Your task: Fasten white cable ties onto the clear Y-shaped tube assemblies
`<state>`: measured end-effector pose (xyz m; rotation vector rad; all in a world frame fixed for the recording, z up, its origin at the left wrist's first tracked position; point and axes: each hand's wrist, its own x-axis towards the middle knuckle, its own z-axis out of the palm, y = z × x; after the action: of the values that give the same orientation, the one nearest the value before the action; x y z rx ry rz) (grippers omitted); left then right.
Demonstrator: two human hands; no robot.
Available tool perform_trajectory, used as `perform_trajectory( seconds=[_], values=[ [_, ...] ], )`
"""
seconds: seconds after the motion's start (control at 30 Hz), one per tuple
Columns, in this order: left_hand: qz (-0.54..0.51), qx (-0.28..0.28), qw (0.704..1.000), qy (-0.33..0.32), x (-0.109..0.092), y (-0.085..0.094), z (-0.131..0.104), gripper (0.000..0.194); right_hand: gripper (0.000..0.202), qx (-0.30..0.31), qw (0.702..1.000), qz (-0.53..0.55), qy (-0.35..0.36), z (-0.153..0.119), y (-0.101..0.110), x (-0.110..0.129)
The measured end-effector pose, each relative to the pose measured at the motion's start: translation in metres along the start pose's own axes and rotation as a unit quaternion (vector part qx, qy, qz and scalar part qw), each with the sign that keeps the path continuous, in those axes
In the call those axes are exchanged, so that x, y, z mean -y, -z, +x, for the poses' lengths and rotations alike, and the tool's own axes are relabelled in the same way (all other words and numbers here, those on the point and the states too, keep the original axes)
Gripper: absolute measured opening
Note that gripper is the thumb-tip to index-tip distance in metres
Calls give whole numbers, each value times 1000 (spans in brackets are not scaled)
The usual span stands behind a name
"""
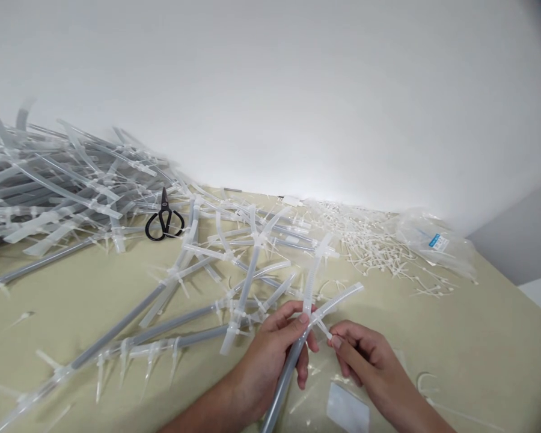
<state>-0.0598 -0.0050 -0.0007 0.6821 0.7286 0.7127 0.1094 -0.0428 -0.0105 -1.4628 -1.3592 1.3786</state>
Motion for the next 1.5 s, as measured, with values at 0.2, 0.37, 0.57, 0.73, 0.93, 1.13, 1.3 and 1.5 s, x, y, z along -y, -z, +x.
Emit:
perform_trajectory(
  seconds=[0.2,0.37,0.57,0.73,0.93,1.13,1.3,1.5],
  values=[
    [-10,-32,999,25,1,-3,-5,22,34,3,998,-48,31,-4,-2,1],
    [42,-43,997,54,7,-3,-3,32,32,12,997,-74,29,-6,-5,2],
    [203,-103,961,-159,15,-3,-1,24,32,13,999,-37,9,-10,-8,4],
    [211,-119,959,-150,15,-5,-2,26,32,-12,999,-30,13,-13,-9,4],
    [133,-122,981,-66,19,-8,-5,41,26,7,998,-61,26,-8,-5,-2],
    [227,-132,950,-167,14,-6,-9,26,26,64,998,-8,22,-10,0,5],
    [113,-129,982,-75,14,-9,-6,34,23,33,997,-55,32,-8,0,5],
    [138,-134,976,-100,19,-13,-11,32,21,88,996,19,18,-7,3,6]
  ],
)
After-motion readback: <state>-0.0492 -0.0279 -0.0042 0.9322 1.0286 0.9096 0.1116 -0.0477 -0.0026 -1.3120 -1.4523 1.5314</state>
